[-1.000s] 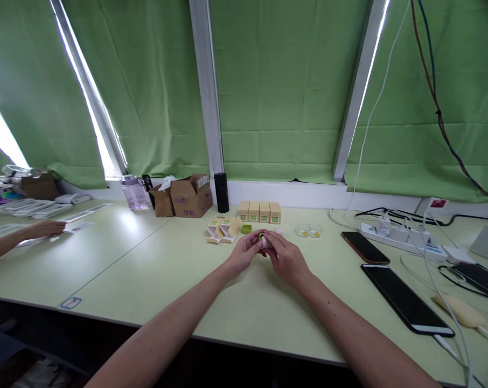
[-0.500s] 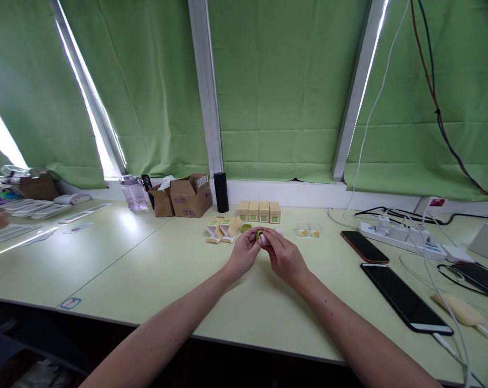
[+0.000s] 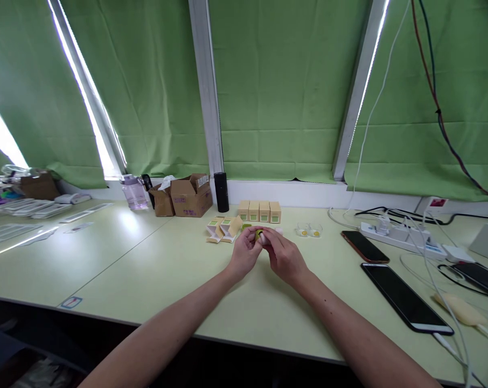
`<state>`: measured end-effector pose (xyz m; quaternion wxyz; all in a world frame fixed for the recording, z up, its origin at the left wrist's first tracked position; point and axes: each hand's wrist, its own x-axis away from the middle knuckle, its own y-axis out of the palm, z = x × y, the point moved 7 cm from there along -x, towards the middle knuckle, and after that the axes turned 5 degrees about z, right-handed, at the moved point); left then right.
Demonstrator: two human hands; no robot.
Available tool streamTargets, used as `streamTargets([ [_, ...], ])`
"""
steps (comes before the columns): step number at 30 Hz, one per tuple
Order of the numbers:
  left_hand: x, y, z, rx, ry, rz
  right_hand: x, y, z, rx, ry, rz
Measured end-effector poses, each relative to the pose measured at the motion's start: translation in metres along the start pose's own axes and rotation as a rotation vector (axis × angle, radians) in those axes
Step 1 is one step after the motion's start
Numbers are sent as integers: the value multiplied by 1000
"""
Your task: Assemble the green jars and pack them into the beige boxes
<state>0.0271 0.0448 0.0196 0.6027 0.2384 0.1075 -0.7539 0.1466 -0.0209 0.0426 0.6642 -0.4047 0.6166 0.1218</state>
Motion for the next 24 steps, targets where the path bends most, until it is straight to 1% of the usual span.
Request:
streamTargets([
  [3,3,2,3,17,-17,-40,0,-2,2,3,22,20],
  [6,7,6,5,61,-45,-106,2,-4,4,12,29,34],
  [8,9,9,5,85,-65,-149,3,-4,5,27,32,27],
  [10,9,10,3,78,-68,-167,5,-2,6,46,32,8],
  [14,6,8,-2,5,-43,-137,8,3,6,86,27,-23],
  [18,4,6,-7,-9,-46,-117,9,5,4,109,24,-25],
  [24,6,4,-5,-43,-53,-91,9,8,3,130,23,-21],
])
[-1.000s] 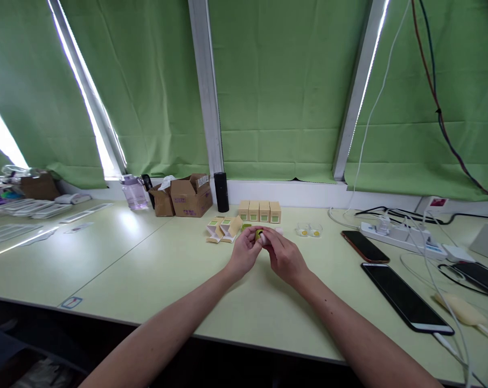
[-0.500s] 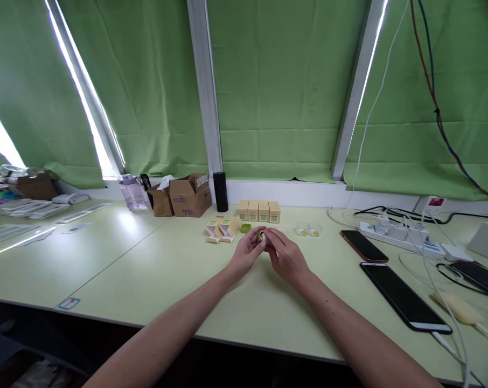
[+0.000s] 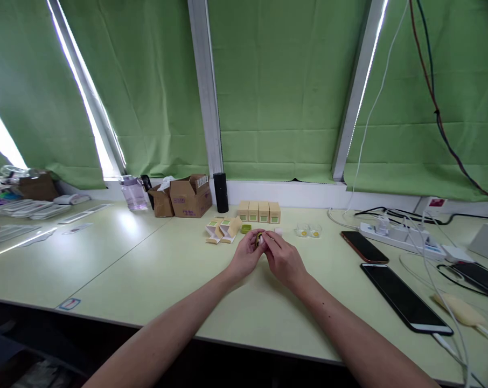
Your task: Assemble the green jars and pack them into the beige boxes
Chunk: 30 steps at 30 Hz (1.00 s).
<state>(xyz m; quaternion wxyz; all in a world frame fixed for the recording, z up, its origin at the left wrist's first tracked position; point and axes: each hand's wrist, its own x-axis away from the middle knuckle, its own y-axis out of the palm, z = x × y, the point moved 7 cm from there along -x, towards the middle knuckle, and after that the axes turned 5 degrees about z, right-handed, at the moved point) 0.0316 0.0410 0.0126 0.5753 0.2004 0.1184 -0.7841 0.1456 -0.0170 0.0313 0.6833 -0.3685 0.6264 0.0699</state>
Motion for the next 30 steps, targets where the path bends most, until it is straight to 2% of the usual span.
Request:
streamTargets([
  [7,-1,1,-1,58,-14,2,-2,-1,4,-129,34,5],
  [14,-2,-4,-3,156,-115,9,-3,-5,16,-370,209,15],
  [30,-5,-3,-9,198,-146,-20,-1,-1,22,-430,280,-9],
])
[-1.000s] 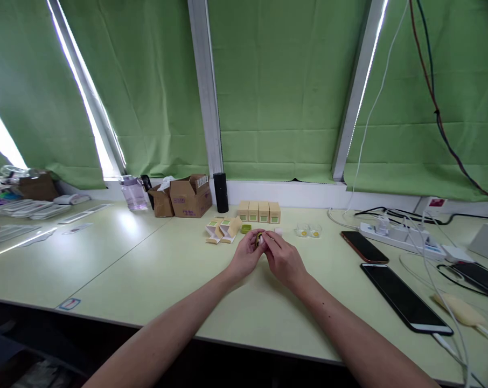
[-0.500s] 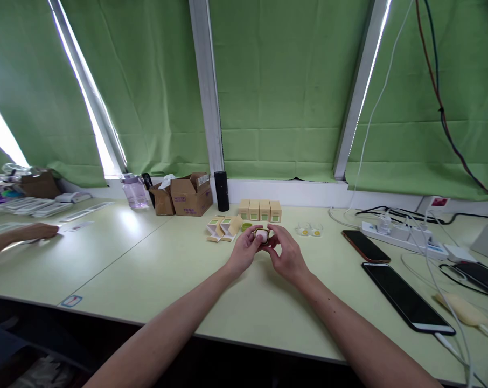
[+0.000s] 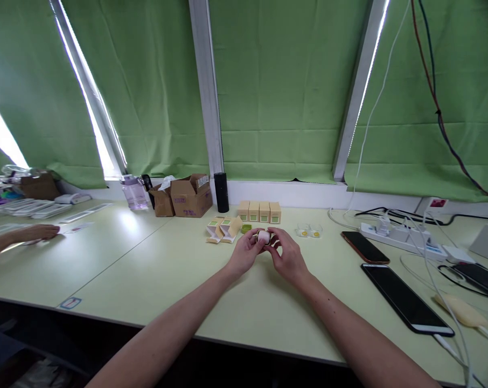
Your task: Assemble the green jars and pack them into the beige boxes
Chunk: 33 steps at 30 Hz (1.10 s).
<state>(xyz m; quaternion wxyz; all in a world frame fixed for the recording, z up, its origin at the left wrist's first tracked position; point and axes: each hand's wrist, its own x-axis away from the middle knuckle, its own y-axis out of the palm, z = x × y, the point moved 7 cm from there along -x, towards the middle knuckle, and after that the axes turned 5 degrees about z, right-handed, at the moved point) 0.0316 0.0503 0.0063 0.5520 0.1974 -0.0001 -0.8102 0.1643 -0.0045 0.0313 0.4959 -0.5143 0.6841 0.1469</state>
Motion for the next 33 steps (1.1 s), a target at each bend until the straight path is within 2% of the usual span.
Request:
streamTargets([
  [4,1,2,2,-15,13,-12,-1,-1,1,-28,26,10],
  [7,4,2,7,-72,18,-12,-2,-3,4,-98,107,32],
  [11,5,-9,15,-245,84,69,-2,-1,15,-305,307,52],
  [14,4,-20,22,-350,179,142,-3,0,24,-484,455,89],
  [17,5,-22,30,-509,297,165,-2,3,32,-610,592,99],
  [20,12,-13,39,-722,462,139,1,6,38,-704,721,90],
  [24,21,3,42,-909,625,25,6,12,41,-762,816,53],
  [28,24,10,39,-991,650,-47,9,17,43,-774,849,16],
  [33,23,11,37,-1015,659,-72,11,21,42,-776,875,-7],
])
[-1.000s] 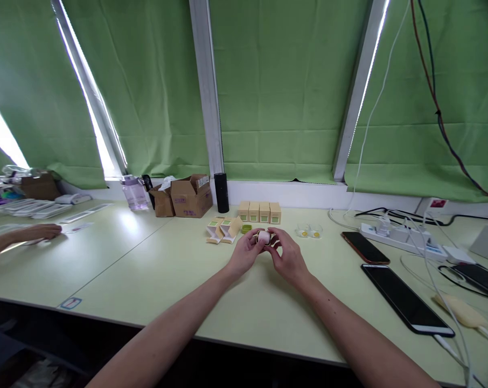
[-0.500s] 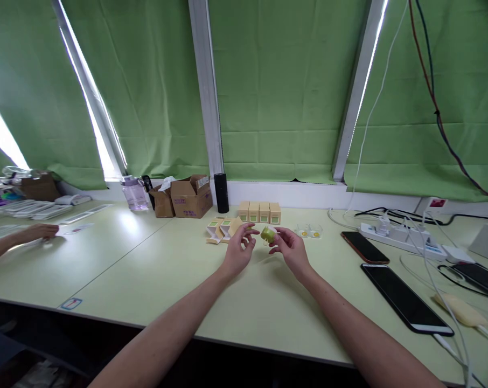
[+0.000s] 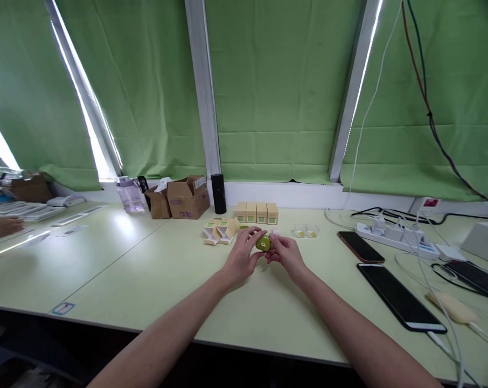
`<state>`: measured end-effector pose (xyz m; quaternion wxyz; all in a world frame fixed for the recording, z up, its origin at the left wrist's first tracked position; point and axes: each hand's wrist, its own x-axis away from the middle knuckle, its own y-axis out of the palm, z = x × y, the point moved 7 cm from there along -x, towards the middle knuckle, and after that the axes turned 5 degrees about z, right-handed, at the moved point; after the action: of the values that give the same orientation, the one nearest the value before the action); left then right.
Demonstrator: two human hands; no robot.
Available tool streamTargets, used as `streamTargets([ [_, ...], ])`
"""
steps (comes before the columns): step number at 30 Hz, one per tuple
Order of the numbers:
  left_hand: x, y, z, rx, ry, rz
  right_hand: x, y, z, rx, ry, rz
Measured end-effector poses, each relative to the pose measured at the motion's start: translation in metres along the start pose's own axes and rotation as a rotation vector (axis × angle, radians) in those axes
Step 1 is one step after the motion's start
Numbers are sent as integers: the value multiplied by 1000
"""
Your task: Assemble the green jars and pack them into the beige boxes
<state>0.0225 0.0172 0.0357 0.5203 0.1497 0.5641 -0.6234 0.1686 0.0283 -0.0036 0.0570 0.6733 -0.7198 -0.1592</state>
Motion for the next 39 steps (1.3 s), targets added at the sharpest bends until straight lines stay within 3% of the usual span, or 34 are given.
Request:
streamTargets([
  [13,-4,-3,-12,79,-117,85,0,-2,4,65,53,-1],
  [22,-2,0,-39,301,-441,130,-3,-7,4,156,38,-5],
  [25,-1,2,-47,362,-559,125,-9,-17,-2,337,-72,58],
  [29,0,3,-55,430,-659,114,-16,-41,-17,831,-284,236],
  [31,1,4,-59,481,-687,121,-19,-58,-22,1074,-305,365],
  [34,3,6,-66,558,-723,131,-23,-75,-30,1394,-386,439],
  [39,5,8,-71,606,-765,144,-29,-105,-32,1609,-328,599],
])
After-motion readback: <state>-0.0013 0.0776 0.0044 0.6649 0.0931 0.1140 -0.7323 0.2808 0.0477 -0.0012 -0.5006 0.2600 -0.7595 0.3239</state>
